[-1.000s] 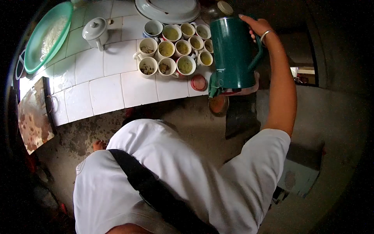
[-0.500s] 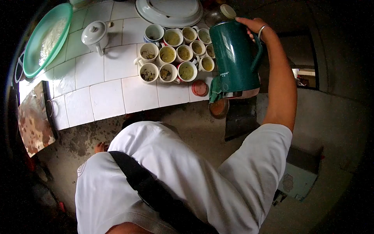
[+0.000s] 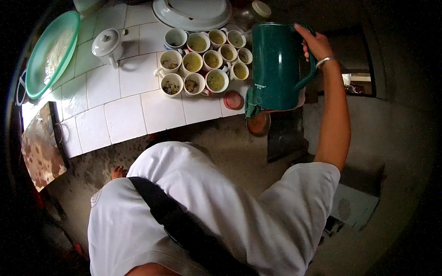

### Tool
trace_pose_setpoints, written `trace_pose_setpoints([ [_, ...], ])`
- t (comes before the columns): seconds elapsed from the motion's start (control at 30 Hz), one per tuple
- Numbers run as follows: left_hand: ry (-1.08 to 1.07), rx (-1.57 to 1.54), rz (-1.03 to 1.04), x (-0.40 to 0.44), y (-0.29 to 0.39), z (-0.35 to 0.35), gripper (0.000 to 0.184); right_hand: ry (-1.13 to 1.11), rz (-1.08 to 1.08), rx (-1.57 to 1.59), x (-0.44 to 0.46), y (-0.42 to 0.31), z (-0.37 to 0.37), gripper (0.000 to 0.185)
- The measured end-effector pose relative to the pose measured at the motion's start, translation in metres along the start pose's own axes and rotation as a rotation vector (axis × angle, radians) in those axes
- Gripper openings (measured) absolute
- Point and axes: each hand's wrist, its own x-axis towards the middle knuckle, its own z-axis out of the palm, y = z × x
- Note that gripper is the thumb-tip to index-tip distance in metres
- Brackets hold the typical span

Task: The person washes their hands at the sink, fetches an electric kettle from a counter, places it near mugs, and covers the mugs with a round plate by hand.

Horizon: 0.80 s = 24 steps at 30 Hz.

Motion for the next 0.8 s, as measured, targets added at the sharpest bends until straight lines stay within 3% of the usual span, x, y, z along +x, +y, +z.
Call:
trace_pose_setpoints([
  [0.17,-0.198,-0.047,0.030,0.028,-0.001,-0.015,0.026,0.128,-0.030,0.207,-0.036,0.010,-0.006,0.042],
  [0.27,-0.027,0.070,0.024,0.021,0.014,-0.001,0.025,0.164,-0.037,0.303,-0.045,0.018,-0.011,0.041],
  [0.33,-0.066,0.049,0.016,0.021,0.020,-0.001,0.024,0.162,-0.050,0.345,-0.047,0.025,-0.015,0.041],
  [0.47,-0.170,0.017,0.010,0.026,0.017,-0.008,0.025,0.138,-0.007,0.342,-0.056,0.023,-0.019,0.041],
  [0.67,-0.040,0.063,0.058,0.004,0.020,0.003,0.024,0.111,-0.015,0.222,-0.063,0.030,-0.013,0.043],
  [0.8,-0.076,0.087,0.073,0.006,0.017,-0.001,0.025,0.046,0.010,0.165,-0.057,0.035,-0.011,0.045],
])
